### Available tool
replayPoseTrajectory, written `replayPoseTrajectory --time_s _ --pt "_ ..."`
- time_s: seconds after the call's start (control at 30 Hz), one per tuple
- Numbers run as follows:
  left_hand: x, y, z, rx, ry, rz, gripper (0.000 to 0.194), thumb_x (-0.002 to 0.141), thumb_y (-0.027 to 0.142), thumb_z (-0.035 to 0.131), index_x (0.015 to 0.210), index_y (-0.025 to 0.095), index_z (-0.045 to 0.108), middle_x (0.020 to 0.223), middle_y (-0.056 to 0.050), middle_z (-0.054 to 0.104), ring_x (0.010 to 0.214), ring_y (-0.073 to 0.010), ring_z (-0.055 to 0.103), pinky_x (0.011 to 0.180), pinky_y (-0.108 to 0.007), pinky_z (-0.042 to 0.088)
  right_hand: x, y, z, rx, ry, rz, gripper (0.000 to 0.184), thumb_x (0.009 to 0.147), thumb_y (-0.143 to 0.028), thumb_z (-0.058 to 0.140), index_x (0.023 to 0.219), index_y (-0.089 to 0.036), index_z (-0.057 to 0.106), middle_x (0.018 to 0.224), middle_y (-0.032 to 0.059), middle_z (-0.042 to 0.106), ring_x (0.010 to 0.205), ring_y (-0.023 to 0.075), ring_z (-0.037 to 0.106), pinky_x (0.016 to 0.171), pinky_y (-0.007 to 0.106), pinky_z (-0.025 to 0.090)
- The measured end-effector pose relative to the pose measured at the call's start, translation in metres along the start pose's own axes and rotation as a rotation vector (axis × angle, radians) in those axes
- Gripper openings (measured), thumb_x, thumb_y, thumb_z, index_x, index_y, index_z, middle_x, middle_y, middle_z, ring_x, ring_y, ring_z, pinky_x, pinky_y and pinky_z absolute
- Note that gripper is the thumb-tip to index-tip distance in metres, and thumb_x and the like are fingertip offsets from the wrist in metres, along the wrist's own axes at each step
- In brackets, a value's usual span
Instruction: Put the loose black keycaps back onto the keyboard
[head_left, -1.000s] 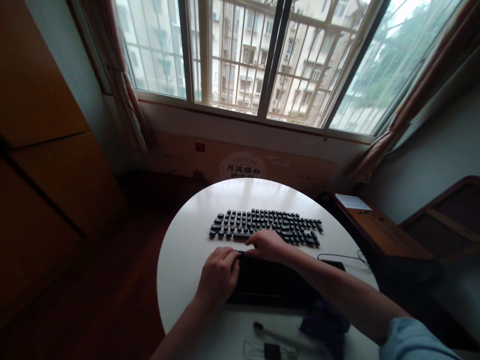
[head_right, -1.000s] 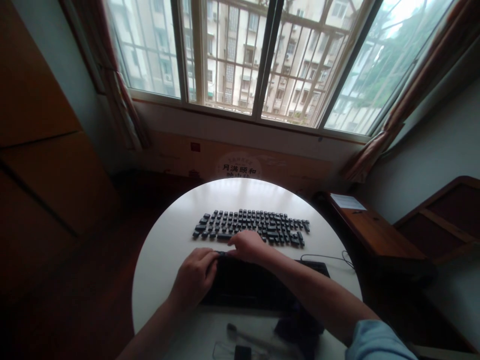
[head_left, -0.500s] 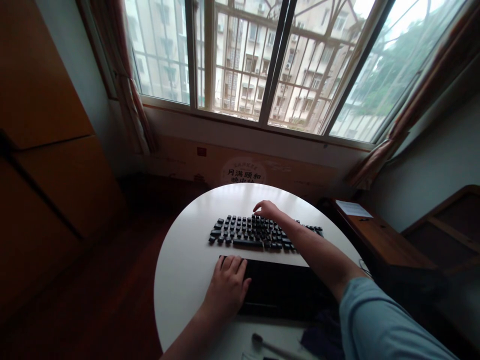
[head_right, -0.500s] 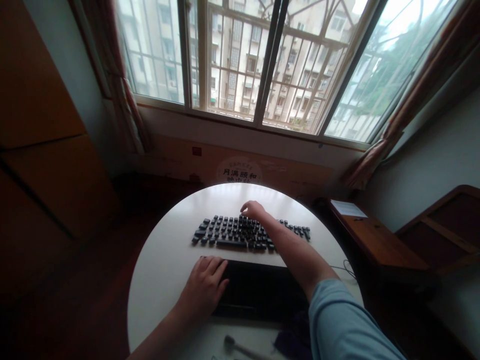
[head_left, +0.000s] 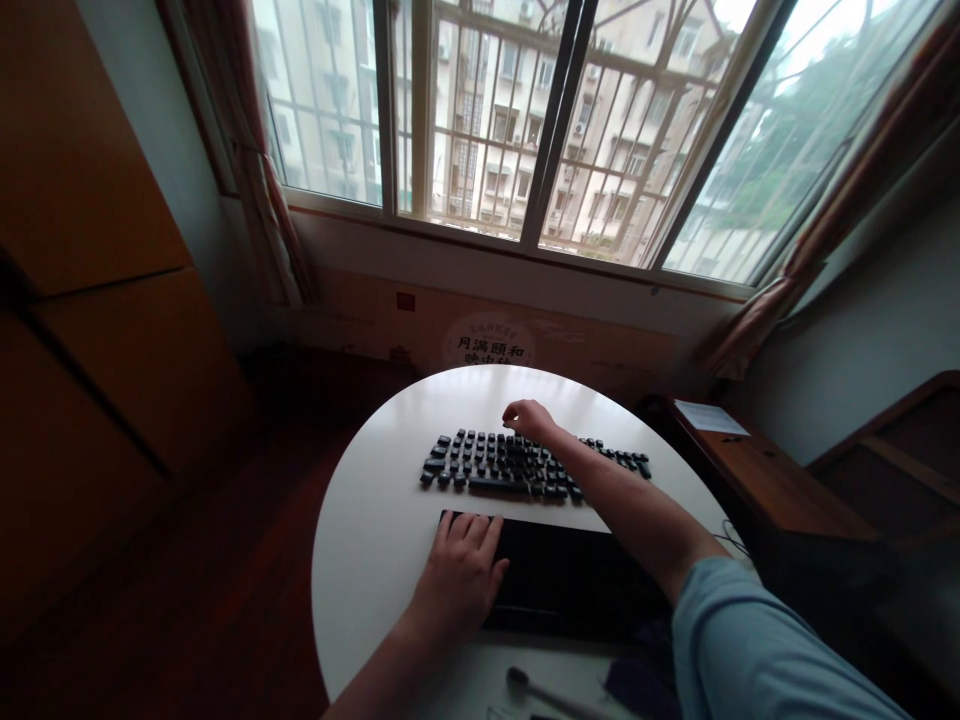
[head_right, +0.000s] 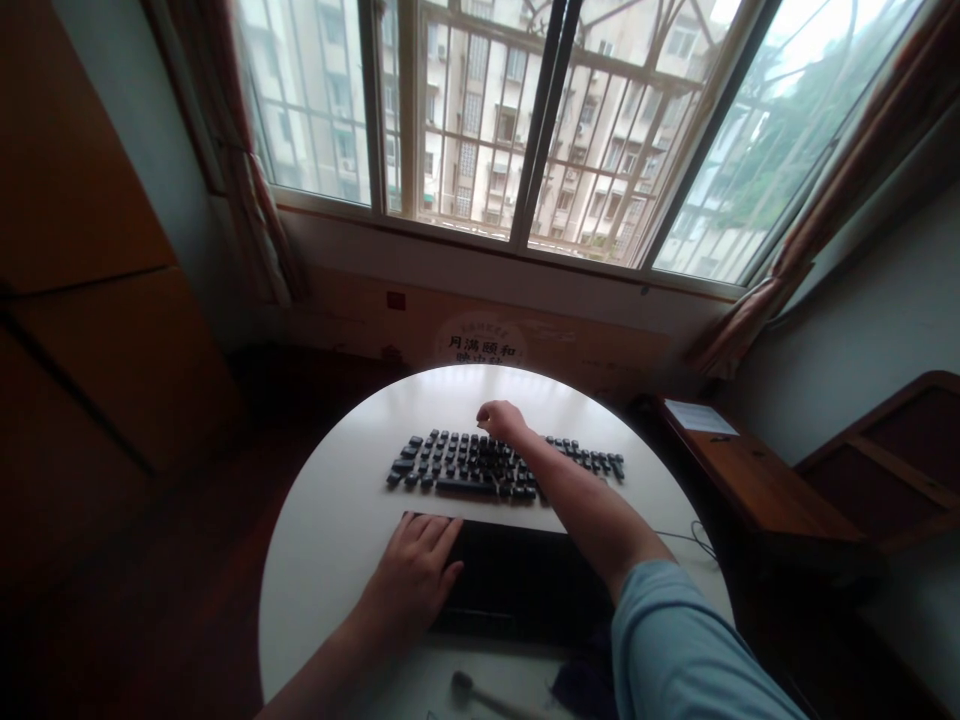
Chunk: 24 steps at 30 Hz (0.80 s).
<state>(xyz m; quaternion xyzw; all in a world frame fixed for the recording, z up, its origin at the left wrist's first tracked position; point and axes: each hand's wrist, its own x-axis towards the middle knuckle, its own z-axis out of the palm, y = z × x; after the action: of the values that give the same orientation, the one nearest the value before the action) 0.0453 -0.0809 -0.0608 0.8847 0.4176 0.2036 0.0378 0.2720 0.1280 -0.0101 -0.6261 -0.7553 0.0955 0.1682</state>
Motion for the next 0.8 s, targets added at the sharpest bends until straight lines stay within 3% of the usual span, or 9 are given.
replayPoseTrajectory --time_s 0.17,0.3,0.4,0.6,0.8 --pt "0.001 0.000 -0.001 0.000 0.029 0.001 0.037 0.093 0.026 0.055 0.129 0.017 0.061 0.128 -0.011 0.063 0.119 -0.0298 0.052 0.113 -0.055 0.032 -0.059 -0.020 -0.016 0.126 0.088 -0.106 0.011 0.085 -0.024 0.067 0.094 -0.021 0.073 0.091 0.0018 0.076 0.081 0.0146 0.071 0.077 0.023 0.052" --pt "0.003 0.002 -0.003 -0.004 0.016 -0.004 0.035 0.093 0.022 0.052 0.125 0.014 0.063 0.120 -0.012 0.066 0.110 -0.0293 0.055 0.109 -0.054 0.036 -0.130 -0.028 -0.006 0.384 0.007 -0.216 0.013 0.079 -0.018 0.070 0.092 -0.020 0.069 0.082 -0.0008 0.074 0.070 0.0128 0.069 0.066 0.021 0.052" --pt "0.004 0.003 -0.005 0.001 0.026 0.001 0.032 0.093 0.021 0.051 0.121 0.014 0.064 0.118 -0.012 0.066 0.110 -0.0293 0.055 0.109 -0.053 0.036 -0.165 -0.032 0.007 0.423 -0.044 -0.231 0.015 0.079 -0.015 0.068 0.093 -0.021 0.067 0.082 -0.0011 0.074 0.069 0.0125 0.069 0.065 0.021 0.051" --pt "0.002 0.002 -0.004 0.027 0.040 0.041 0.035 0.092 0.017 0.050 0.124 0.015 0.063 0.118 -0.011 0.067 0.112 -0.0288 0.054 0.110 -0.054 0.034 -0.178 -0.039 0.022 0.195 0.011 -0.259 0.017 0.079 -0.010 0.068 0.093 -0.020 0.068 0.085 0.0019 0.073 0.077 0.0168 0.068 0.071 0.025 0.049" --pt "0.001 0.002 -0.004 0.027 0.030 0.036 0.039 0.091 0.015 0.048 0.127 0.017 0.063 0.123 -0.012 0.066 0.113 -0.0283 0.055 0.110 -0.053 0.034 -0.180 -0.046 0.025 0.112 -0.002 -0.233 0.017 0.081 -0.013 0.067 0.096 -0.021 0.068 0.085 0.0028 0.073 0.077 0.0181 0.068 0.072 0.025 0.049"
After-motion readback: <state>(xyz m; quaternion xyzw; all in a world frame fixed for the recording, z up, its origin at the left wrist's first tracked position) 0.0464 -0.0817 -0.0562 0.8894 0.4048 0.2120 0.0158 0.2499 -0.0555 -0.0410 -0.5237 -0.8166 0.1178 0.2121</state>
